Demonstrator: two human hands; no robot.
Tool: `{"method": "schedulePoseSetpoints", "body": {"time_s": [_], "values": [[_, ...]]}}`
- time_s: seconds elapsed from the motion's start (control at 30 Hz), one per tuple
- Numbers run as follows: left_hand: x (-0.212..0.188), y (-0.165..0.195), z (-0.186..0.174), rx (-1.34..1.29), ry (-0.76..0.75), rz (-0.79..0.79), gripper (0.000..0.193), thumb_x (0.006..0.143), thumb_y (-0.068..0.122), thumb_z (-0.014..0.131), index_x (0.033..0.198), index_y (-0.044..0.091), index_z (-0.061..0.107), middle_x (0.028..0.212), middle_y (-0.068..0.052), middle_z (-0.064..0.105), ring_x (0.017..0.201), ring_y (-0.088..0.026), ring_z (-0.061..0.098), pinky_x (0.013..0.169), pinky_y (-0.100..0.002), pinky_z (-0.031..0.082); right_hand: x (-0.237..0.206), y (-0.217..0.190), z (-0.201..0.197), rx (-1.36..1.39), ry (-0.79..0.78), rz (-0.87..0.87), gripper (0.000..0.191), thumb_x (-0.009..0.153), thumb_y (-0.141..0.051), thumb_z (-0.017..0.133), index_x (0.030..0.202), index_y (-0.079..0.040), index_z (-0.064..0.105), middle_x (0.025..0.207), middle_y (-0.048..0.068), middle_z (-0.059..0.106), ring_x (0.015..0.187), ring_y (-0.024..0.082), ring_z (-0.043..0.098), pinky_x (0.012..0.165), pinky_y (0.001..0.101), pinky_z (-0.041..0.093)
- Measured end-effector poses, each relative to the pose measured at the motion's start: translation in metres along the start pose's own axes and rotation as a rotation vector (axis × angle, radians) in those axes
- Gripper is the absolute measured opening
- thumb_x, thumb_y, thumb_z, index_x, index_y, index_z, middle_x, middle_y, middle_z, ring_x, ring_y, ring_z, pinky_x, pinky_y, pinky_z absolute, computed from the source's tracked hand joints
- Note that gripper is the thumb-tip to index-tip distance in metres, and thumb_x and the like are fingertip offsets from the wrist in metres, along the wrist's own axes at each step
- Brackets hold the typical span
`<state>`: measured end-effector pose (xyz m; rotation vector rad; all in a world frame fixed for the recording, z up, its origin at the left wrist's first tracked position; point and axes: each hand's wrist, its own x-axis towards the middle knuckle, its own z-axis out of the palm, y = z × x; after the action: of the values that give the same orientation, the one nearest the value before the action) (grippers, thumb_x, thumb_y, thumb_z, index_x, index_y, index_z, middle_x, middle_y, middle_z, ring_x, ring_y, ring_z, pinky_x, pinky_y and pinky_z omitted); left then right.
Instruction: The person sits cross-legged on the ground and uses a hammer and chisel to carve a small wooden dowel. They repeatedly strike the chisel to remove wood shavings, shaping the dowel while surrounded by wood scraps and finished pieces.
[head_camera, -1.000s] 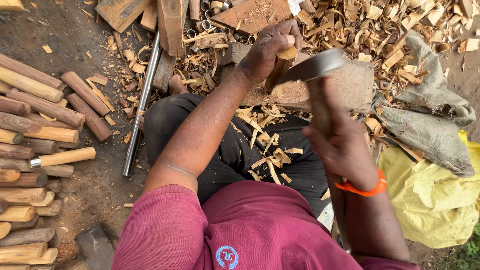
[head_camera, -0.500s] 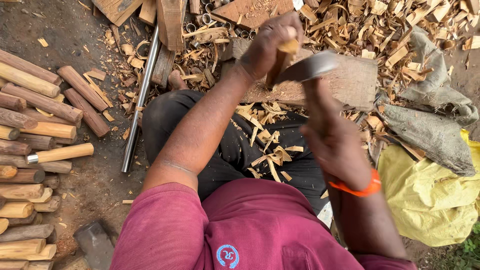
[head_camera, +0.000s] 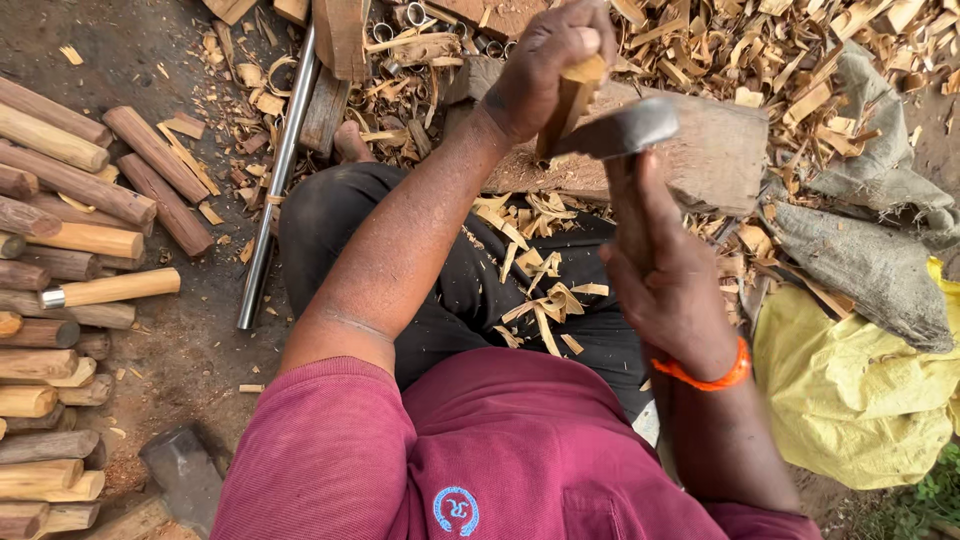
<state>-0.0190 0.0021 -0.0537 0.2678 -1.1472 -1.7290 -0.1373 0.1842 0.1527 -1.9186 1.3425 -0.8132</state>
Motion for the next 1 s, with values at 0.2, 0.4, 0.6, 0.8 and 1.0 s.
{"method": "schedulePoseSetpoints", "body": {"time_s": [0.2, 0.4, 0.6, 0.8, 1.0], "values": [[0.006, -0.004, 0.001, -0.008, -0.016, 0.012, 0.029, 0.100, 0.037, 0.051, 0.096, 0.009, 0.057, 0.089, -0.005, 0.061, 0.074, -0.014, 0.059, 0.065, -0.036, 0.056, -0.023, -0.005, -0.025, 0.091, 0.083, 0.186, 0.093, 0.089, 0.021, 0.059, 0.166, -0.011, 0.019, 0.165, 0.025, 0.036, 0.151, 0.033, 0.040, 0.121, 0.0397, 0.038], [-0.003, -0.006, -0.004, 0.067, -0.015, 0.076, 0.030, 0.104, 0.038, 0.048, 0.097, 0.010, 0.059, 0.089, -0.005, 0.059, 0.081, -0.015, 0.057, 0.076, -0.035, 0.053, -0.015, -0.016, -0.018, 0.072, 0.110, 0.080, 0.093, 0.086, 0.024, 0.057, 0.164, -0.008, 0.016, 0.166, 0.026, 0.030, 0.153, 0.035, 0.036, 0.122, 0.0421, 0.035], [0.007, -0.007, -0.001, 0.032, 0.053, 0.095, 0.027, 0.102, 0.034, 0.051, 0.092, 0.009, 0.058, 0.085, -0.006, 0.058, 0.078, -0.017, 0.058, 0.073, -0.038, 0.057, -0.003, 0.011, 0.007, 0.199, -0.062, 0.126, 0.093, 0.084, 0.028, 0.049, 0.162, -0.003, 0.010, 0.169, 0.028, 0.020, 0.156, 0.038, 0.026, 0.125, 0.0453, 0.027], [0.001, -0.008, -0.005, 0.012, 0.014, 0.004, 0.024, 0.101, 0.035, 0.053, 0.097, 0.011, 0.055, 0.087, -0.006, 0.060, 0.073, -0.015, 0.059, 0.067, -0.035, 0.057, -0.028, -0.003, -0.015, 0.201, -0.008, 0.107, 0.091, 0.093, 0.025, 0.051, 0.166, -0.016, 0.015, 0.172, 0.023, 0.022, 0.158, 0.030, 0.032, 0.108, 0.0300, 0.037], [0.000, -0.004, -0.003, 0.142, 0.074, 0.132, 0.032, 0.106, 0.039, 0.056, 0.094, 0.010, 0.051, 0.086, -0.006, 0.051, 0.078, -0.017, 0.055, 0.072, -0.034, 0.053, -0.023, 0.031, 0.019, 0.032, -0.103, 0.185, 0.095, 0.090, 0.022, 0.054, 0.168, -0.016, 0.017, 0.172, 0.020, 0.030, 0.159, 0.026, 0.034, 0.126, 0.0372, 0.035]]}}
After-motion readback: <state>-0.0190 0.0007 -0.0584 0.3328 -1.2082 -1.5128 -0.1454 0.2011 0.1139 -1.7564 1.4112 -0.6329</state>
